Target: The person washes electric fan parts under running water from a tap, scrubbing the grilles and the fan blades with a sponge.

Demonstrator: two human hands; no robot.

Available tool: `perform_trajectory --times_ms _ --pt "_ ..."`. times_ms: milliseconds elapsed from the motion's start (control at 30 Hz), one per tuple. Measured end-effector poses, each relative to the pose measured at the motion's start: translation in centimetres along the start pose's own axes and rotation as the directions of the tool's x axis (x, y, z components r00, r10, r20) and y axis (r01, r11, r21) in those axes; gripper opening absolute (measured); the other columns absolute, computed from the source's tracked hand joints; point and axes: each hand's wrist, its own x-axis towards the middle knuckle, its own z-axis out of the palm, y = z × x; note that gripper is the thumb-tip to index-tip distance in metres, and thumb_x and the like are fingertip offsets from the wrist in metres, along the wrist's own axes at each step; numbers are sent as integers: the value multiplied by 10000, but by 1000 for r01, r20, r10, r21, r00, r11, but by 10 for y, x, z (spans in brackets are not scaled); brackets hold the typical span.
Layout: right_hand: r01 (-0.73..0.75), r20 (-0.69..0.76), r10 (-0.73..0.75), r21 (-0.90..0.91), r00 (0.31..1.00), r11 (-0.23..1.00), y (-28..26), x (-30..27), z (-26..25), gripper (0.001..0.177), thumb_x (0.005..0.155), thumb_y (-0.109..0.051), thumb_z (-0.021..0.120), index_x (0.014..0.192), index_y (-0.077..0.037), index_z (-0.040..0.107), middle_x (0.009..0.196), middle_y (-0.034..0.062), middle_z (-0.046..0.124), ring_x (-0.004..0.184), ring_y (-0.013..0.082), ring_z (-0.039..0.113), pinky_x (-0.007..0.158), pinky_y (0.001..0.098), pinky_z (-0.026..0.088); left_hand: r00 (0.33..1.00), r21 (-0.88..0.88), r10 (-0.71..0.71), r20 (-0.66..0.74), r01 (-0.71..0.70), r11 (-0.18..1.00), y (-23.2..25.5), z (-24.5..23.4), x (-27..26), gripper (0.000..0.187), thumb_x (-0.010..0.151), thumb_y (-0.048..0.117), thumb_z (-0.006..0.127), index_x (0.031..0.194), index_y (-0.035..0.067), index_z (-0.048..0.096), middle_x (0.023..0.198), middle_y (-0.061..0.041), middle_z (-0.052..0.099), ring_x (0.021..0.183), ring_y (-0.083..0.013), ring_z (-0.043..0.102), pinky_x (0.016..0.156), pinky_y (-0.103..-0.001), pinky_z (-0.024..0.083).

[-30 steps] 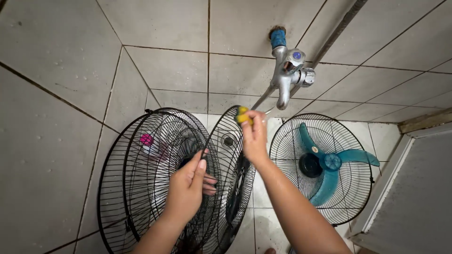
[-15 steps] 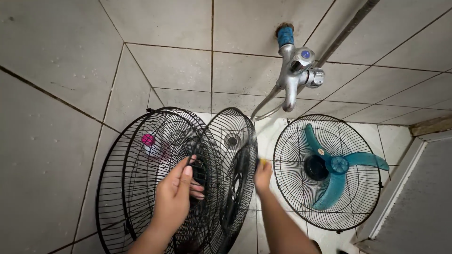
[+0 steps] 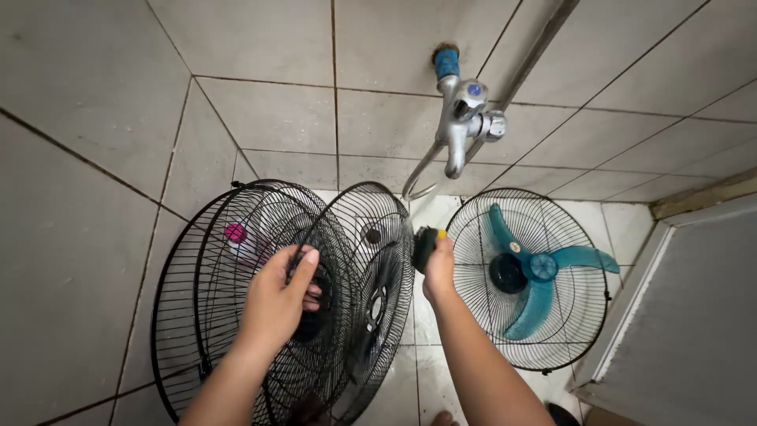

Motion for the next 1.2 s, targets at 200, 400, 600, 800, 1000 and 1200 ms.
perform_trajectory --times_ms 200,400,600,800,1000,1200 --pt "430 188 -390 -287 902 856 -50 -76 64 219 998 -175 519 1177 -50 515 1114 83 541 1004 200 540 910 355 457 998 -145 64 -6 -64 987 -24 14 -9 354 1024 312 500 1119 37 702 664 -113 645 549 -156 668 515 -315 598" --pt "454 269 -367 -564 891 689 60 -91 28 152 1011 -152 578 1092 -26 550 1020 145 571 944 236 558 847 384 488 989 -256 76 -124 -106 961 -39 -3 -3 387 1050 332 453 1127 22 672 675 -84 657 553 -147 654 530 -310 598" --pt "67 56 -46 -476 997 877 85 -38 21 263 1047 -257 563 1023 6 571 880 119 657 810 221 609 709 381 518 990 -157 57 -127 -77 985 -31 -18 4 417 1045 357 416 1221 62 653 703 -56 650 587 -124 654 535 -308 604" --pt "349 145 -320 -266 936 899 -5 -48 117 237 990 -189 554 1183 -54 529 1097 135 595 915 213 600 782 343 513 996 -219 -48 -76 30 975 -26 -9 8 420 1035 355 426 1282 92 640 624 -32 511 562 -122 615 518 -324 603" --pt "447 196 -505 -777 841 443 92 2 43 157 1003 -144 569 1092 -21 607 1069 209 647 1031 373 603 936 456 483 990 -248 42 -133 -74 966 -26 -3 8 412 1030 322 429 1278 64 633 723 24 582 588 -89 627 533 -305 613" --pt "-101 -12 101 -69 995 992 61 65 13 208 999 -209 525 1133 -50 526 1046 105 632 916 227 639 814 421 550 991 -191 61 -119 -83 978 -24 2 11 417 1043 323 440 1259 49 668 633 -24 554 564 -102 626 527 -299 599"
